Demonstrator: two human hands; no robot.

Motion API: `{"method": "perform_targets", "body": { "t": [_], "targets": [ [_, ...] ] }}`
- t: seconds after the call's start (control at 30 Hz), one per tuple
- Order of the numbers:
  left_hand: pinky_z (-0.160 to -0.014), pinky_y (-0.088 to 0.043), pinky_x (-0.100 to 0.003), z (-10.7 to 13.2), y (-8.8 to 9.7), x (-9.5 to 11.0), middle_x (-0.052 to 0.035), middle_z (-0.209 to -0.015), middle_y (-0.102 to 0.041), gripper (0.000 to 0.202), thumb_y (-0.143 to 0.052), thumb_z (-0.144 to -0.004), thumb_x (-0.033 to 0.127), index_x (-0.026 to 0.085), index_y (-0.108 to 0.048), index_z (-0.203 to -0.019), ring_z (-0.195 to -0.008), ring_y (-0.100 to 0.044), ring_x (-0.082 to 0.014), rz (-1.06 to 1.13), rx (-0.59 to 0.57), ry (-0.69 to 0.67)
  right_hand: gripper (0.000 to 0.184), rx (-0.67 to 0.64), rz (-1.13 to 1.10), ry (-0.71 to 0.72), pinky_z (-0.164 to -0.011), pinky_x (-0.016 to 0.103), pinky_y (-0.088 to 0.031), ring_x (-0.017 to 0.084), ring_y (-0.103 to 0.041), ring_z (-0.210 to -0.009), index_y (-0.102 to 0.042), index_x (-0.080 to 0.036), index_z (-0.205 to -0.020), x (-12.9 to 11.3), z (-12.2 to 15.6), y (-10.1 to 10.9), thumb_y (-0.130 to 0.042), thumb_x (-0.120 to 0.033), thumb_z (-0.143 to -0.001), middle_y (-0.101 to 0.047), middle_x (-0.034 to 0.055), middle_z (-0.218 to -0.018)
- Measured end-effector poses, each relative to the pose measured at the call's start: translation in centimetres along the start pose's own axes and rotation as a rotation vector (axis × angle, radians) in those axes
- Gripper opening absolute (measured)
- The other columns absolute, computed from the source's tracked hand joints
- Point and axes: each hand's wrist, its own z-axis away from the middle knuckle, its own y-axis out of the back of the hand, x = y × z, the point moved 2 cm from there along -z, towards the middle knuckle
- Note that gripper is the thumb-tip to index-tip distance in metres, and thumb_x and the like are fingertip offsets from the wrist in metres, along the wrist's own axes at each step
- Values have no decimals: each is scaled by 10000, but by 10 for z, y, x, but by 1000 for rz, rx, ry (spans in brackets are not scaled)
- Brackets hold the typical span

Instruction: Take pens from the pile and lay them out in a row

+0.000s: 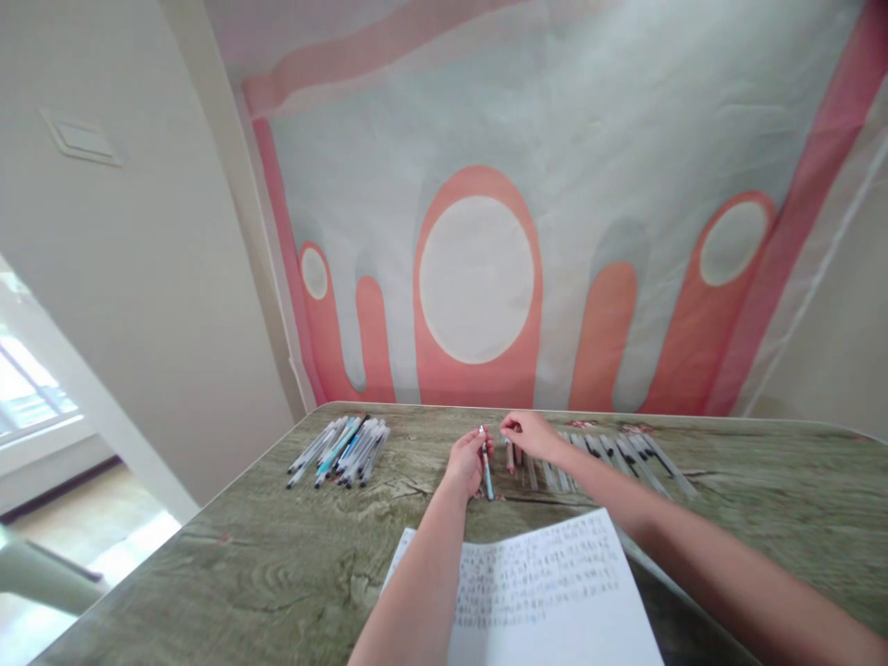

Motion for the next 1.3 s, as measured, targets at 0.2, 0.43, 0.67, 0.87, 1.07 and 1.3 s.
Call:
{"method": "perform_targets", "body": {
  "t": [0.2, 0.43, 0.67, 0.87, 1.07, 1.3],
  "targets": [
    [-509, -439, -170, 6, -2, 3, -50, -663, -598, 133, -570, -728, 141, 88, -566, -850, -531, -547, -72, -15, -46, -11, 207, 21, -123, -18, -535, 208, -366, 121, -543, -564, -601, -147, -694, -14, 23, -9, -450, -273, -759, -624, 31, -628],
    [-692, -477, -216, 14, -9, 11, -93, -923, -620, 174, -538, -760, 167, 126, -547, -929, -810, -600, -124, 144, -127, -41, 331, -147, -354, -127, -397, 191, -324, 81, -478, -373, -533, -147, -648, -33, 54, -36, -361, -372, -819, -609, 26, -559],
    [-727, -477, -231, 15, -8, 14, -90, -1002, -608, 230, -528, -770, 272, 141, -569, -954, -831, -598, -123, 124, -153, -26, 303, -224, -574, -206, -344, 168, -312, 67, -462, -340, -503, -150, -691, -37, 65, -48, -345, -369, -827, -626, 22, -576],
    [-614, -473, -177, 13, -3, 14, -83, -915, -635, 228, -597, -715, 243, 124, -592, -909, -706, -597, -91, 111, -127, -62, 308, -274, -583, -179, -344, 156, -298, 52, -456, -342, -518, -142, -655, -37, 67, -45, -402, -383, -807, -639, 25, -588],
    [-575, -483, -187, 17, -4, 18, -77, -843, -646, 177, -608, -697, 214, 119, -605, -846, -653, -598, -97, 151, -55, -37, 288, -250, -651, -234, -317, 154, -270, 59, -473, -349, -466, -159, -656, -41, 69, -45, -482, -428, -756, -627, 13, -569],
    [-536, -479, -183, 21, -6, 22, -57, -770, -637, 123, -604, -697, 181, 109, -597, -796, -574, -569, -74, 270, -55, 6, 312, -293, -792, -154, -314, 139, -262, 39, -472, -363, -483, -149, -706, -45, 70, -47, -377, -427, -800, -638, 14, -664]
  ]
}}
